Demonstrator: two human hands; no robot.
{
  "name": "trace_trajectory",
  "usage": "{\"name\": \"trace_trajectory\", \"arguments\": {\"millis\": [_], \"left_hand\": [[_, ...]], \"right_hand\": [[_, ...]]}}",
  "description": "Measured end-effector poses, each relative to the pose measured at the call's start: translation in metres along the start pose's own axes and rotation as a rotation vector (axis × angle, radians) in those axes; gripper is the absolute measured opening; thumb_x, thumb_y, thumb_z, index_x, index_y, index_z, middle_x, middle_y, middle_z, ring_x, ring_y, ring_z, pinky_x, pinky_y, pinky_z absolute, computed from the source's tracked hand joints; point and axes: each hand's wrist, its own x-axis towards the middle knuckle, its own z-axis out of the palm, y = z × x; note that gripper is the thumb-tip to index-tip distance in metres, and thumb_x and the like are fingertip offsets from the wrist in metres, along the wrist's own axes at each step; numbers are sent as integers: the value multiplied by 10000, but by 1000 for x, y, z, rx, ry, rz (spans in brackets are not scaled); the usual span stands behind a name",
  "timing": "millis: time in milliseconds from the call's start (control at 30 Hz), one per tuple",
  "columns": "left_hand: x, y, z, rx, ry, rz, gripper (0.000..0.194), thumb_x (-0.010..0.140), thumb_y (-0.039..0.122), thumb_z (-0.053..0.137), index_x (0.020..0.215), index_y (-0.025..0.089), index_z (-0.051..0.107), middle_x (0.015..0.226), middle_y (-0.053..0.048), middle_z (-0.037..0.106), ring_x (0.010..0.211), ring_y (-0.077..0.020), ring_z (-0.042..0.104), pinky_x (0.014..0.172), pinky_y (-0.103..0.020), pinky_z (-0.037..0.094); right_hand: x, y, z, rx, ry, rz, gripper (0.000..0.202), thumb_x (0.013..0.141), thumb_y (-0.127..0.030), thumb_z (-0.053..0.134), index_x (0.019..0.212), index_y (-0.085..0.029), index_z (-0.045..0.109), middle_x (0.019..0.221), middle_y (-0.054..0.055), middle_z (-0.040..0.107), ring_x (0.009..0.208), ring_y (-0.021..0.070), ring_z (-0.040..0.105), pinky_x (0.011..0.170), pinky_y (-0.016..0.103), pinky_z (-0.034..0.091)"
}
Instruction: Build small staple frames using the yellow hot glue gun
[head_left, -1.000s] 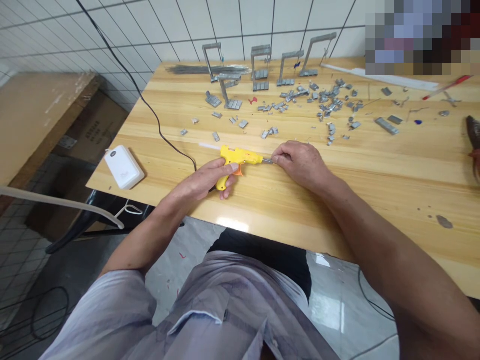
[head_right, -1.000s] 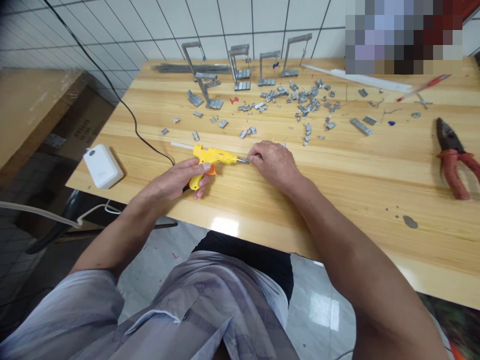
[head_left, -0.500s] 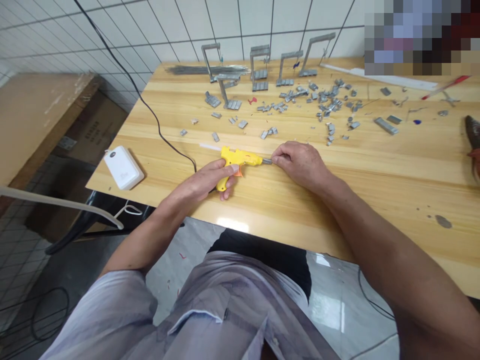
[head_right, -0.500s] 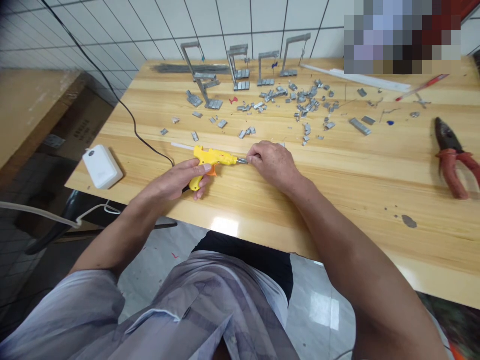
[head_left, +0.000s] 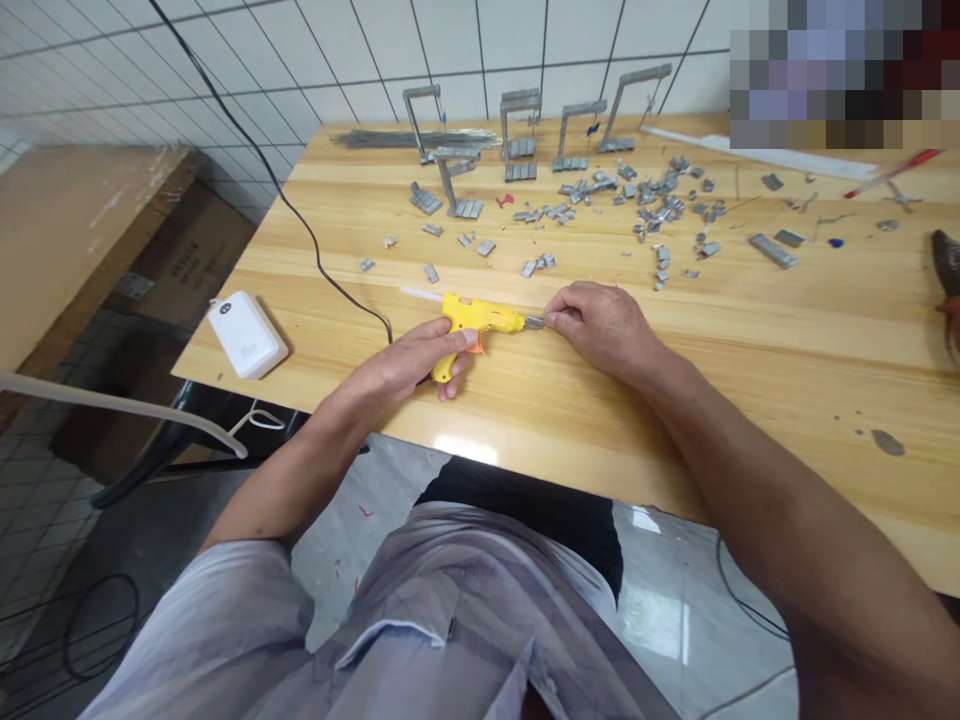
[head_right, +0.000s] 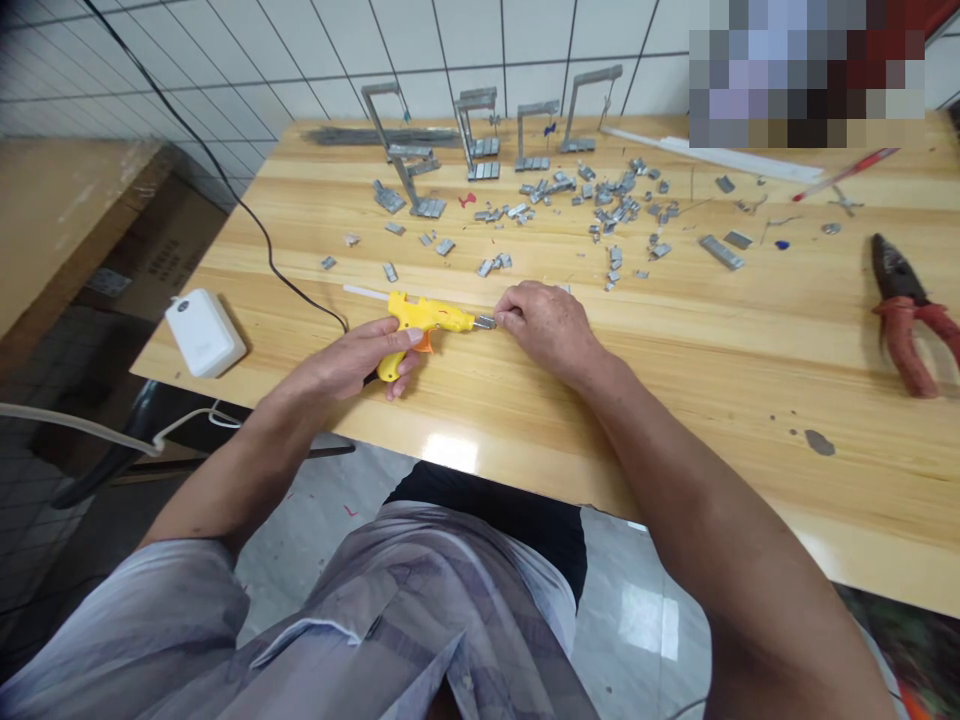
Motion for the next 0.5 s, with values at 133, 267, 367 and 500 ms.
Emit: {"name": "trace_trajectory", "arguments": {"millis": [133,267,367,500], "left_hand": [[1,-2,1,-28,35,39,505,893,583,874,786,205,556,642,44,568,473,-113,590,462,-245,490],[1,-1,-1,8,14,-2,505,888,582,876,781,205,558,631,42,562,473,-117,593,462,-242,489],[0,1,-2,19,22,-25,485,885,556,884,795,206,561,648,45,571,483,-121,604,455,-242,487],[0,1,-3,8,26,12,477,915,567,853,792,208,564,618,40,561,473,-123,592,467,-247,487]], "right_hand": [[0,2,1,0,9,-5,182,956,-191,665,918,-249,832,1026,72,841,963,261,730,868,377,501],[0,4,1,16,18,-20,171,961,-203,669,920,-250,827,1022,70,841,952,259,727,865,377,504],[-1,3,0,19,7,-23,182,961,-200,657,919,-249,827,1019,72,841,945,259,726,866,380,505],[-1,2,0,19,6,-19,184,956,-191,658,905,-246,826,1014,73,841,941,258,726,863,377,501]]}}
